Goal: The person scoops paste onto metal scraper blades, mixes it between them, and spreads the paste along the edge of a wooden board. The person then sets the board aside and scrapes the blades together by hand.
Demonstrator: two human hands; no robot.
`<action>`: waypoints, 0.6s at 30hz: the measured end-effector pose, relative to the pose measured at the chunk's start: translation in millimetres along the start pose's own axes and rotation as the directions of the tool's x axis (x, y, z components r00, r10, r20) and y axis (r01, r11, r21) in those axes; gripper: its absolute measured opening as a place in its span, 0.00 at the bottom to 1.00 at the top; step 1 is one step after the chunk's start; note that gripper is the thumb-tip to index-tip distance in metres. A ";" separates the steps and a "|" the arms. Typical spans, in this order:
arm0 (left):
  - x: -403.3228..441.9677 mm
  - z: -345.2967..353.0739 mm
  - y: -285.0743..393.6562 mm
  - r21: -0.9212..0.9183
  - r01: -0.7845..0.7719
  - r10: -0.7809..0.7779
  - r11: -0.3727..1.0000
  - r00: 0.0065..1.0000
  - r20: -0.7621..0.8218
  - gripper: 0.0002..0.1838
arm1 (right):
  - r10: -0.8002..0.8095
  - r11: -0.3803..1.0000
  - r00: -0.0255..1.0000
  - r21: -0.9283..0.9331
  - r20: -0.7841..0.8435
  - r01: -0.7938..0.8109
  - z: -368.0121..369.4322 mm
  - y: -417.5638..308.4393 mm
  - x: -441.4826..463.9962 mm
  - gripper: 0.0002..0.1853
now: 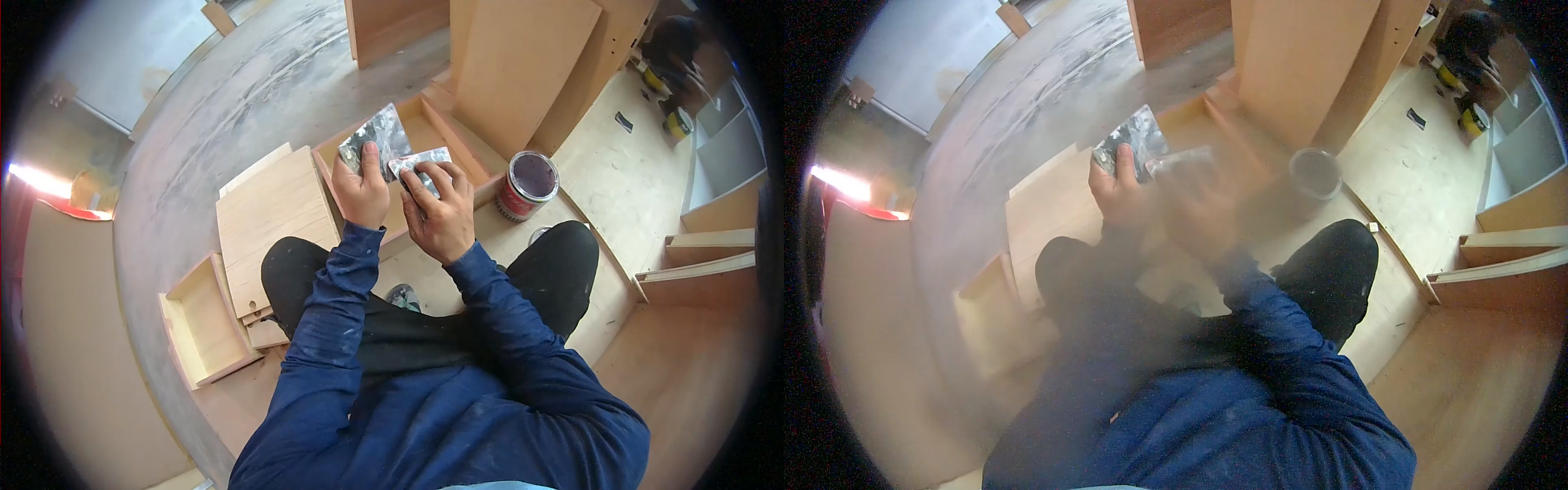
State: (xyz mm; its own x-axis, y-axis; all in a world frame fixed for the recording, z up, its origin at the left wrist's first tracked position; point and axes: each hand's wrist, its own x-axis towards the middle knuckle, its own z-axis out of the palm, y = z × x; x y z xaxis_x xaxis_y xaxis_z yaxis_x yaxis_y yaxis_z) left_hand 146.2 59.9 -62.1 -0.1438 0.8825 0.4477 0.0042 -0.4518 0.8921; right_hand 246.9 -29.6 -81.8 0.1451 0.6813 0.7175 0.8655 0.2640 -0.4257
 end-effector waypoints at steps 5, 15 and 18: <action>0.5 -9.5 12.5 0.043 -0.073 0.060 0.996 0.967 0.249 0.09 | 0.030 0.998 0.999 -0.061 -0.019 -0.031 -6.3 7.1 4.3 0.19; -10.4 -11.1 4.5 0.057 -0.091 0.061 0.994 0.912 0.406 0.10 | 0.052 0.997 0.997 -0.047 -0.059 -0.055 -34.9 20.8 21.4 0.16; -8.2 -0.2 0.5 -0.112 -0.068 0.092 0.991 0.970 0.226 0.12 | 0.164 0.984 0.973 0.091 -0.162 -0.150 -40.8 27.0 21.4 0.16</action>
State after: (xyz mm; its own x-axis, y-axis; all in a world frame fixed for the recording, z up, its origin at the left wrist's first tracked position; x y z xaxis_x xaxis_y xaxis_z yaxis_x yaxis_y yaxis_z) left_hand 147.1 52.4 -65.3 0.0844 0.8437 0.5302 -0.0964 -0.5227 0.8471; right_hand 292.9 -35.8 -55.4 0.3608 0.5953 0.7180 0.7865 0.2195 -0.5773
